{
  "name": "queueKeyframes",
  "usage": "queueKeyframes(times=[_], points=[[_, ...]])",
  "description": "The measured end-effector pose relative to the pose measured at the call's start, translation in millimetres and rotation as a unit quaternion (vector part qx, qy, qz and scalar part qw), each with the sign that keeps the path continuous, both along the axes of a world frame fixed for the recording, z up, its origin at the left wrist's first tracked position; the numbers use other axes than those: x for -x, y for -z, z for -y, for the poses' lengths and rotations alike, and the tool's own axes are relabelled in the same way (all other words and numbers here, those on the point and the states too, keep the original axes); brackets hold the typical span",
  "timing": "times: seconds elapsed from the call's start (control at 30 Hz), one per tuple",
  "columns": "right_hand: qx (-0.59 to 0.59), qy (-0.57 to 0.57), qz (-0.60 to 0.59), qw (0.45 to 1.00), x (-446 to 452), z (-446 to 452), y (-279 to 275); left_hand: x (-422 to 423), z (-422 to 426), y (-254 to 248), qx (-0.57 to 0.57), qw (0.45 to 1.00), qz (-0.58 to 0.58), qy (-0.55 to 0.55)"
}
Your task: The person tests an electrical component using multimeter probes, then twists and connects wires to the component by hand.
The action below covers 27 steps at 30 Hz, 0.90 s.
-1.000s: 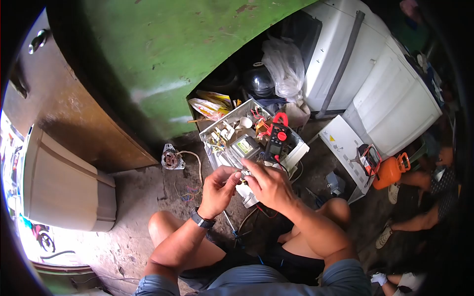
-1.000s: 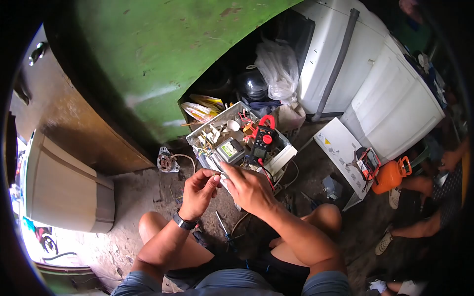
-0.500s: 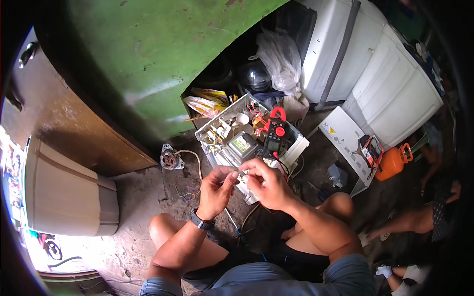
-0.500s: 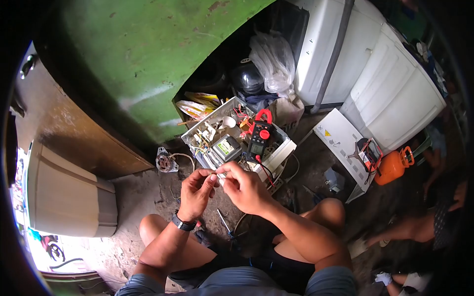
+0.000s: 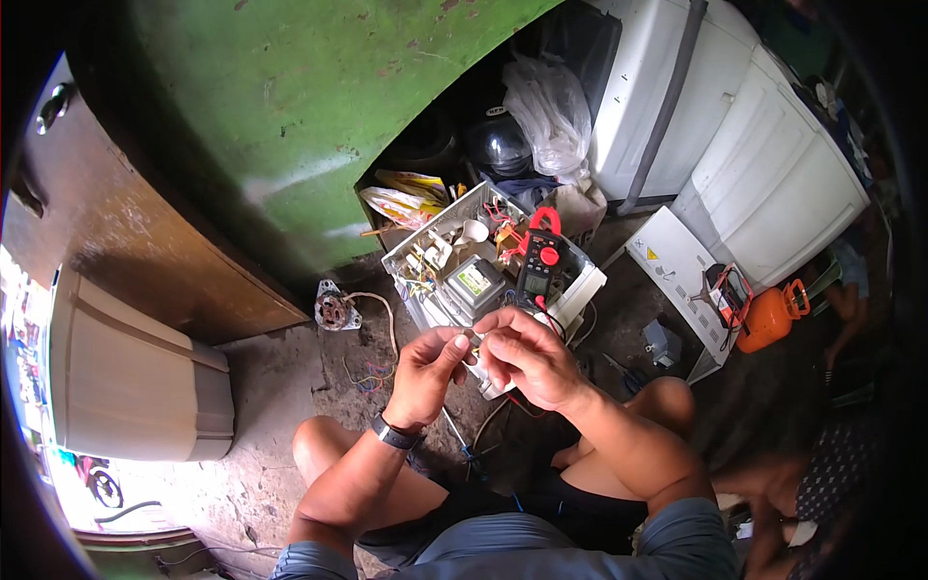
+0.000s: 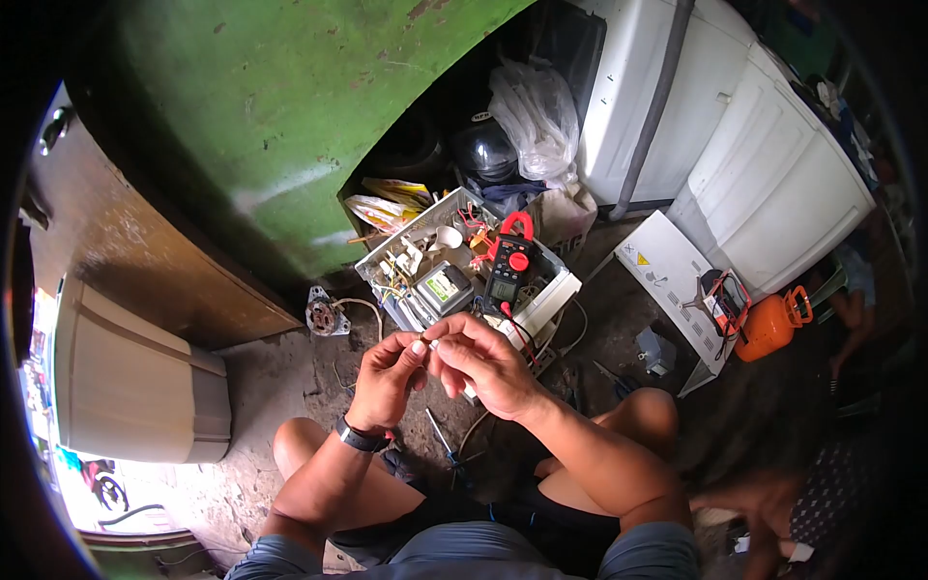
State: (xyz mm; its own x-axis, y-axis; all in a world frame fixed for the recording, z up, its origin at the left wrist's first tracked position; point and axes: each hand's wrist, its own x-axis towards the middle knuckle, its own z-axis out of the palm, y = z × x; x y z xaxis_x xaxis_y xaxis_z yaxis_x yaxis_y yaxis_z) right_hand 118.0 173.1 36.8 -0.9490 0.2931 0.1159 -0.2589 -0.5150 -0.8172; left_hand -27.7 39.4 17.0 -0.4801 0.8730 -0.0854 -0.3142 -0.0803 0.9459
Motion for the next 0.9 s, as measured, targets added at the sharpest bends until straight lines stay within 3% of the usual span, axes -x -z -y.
queueKeyframes(times=[0.03, 0.1, 0.17, 0.23, 0.3, 0.37, 0.4, 0.53, 0.6, 0.63, 0.67, 0.7, 0.77, 0.8, 0.83, 0.87, 0.9], points=[[0.0, 0.0, -0.001, 1.0, 2, 3, -7, -1, 0, -1, -0.019, 0.997, 0.073, 0.015], [-0.213, 0.159, 0.042, 0.963, 6, 14, -25, -2, 0, 2, -0.016, 0.996, 0.089, 0.008], [-0.381, 0.234, 0.053, 0.893, 6, 11, -12, -2, -1, 4, -0.013, 0.994, 0.106, -0.001], [-0.69, 0.305, 0.067, 0.653, 2, 6, -11, -1, 0, 6, -0.014, 0.999, 0.046, 0.001], [-0.675, 0.289, 0.081, 0.674, 0, 9, -10, -1, 0, 4, -0.005, 0.999, 0.033, -0.004], [-0.556, 0.255, 0.11, 0.783, 1, 11, -10, -1, -1, 5, 0.004, 1.0, 0.019, -0.01], [-0.528, 0.237, 0.102, 0.809, 1, 10, -7, 0, -2, 7, -0.005, 0.998, 0.056, -0.005], [-0.513, 0.197, 0.135, 0.824, -1, 14, -6, -1, -4, 9, -0.018, 0.997, 0.076, -0.009], [-0.431, 0.158, 0.143, 0.877, -2, 14, -7, -1, -4, 7, -0.019, 0.998, 0.065, -0.013], [-0.43, 0.157, 0.143, 0.877, -2, 13, -5, 0, -4, 6, -0.02, 0.998, 0.055, -0.018], [-0.267, 0.107, 0.096, 0.953, -2, 11, -3, 0, -4, 7, -0.019, 0.998, 0.055, -0.02], [-0.094, 0.054, 0.048, 0.993, -3, 9, -2, 0, -4, 7, -0.017, 0.998, 0.062, -0.017], [-0.093, 0.068, 0.032, 0.993, -2, 8, -7, -1, -4, 8, -0.016, 0.997, 0.069, -0.014], [-0.217, 0.149, 0.073, 0.962, 2, 11, -7, -3, -4, 9, -0.012, 0.998, 0.053, -0.017], [-0.335, 0.228, 0.112, 0.907, 3, 11, -6, -4, -5, 9, -0.008, 0.999, 0.037, -0.018], [-0.524, 0.255, 0.118, 0.804, -1, 8, -6, -6, -6, 9, -0.008, 0.999, 0.037, -0.016], [-0.612, 0.288, 0.065, 0.733, 0, 7, 3, -7, -7, 9, -0.006, 1.0, 0.009, -0.02]])
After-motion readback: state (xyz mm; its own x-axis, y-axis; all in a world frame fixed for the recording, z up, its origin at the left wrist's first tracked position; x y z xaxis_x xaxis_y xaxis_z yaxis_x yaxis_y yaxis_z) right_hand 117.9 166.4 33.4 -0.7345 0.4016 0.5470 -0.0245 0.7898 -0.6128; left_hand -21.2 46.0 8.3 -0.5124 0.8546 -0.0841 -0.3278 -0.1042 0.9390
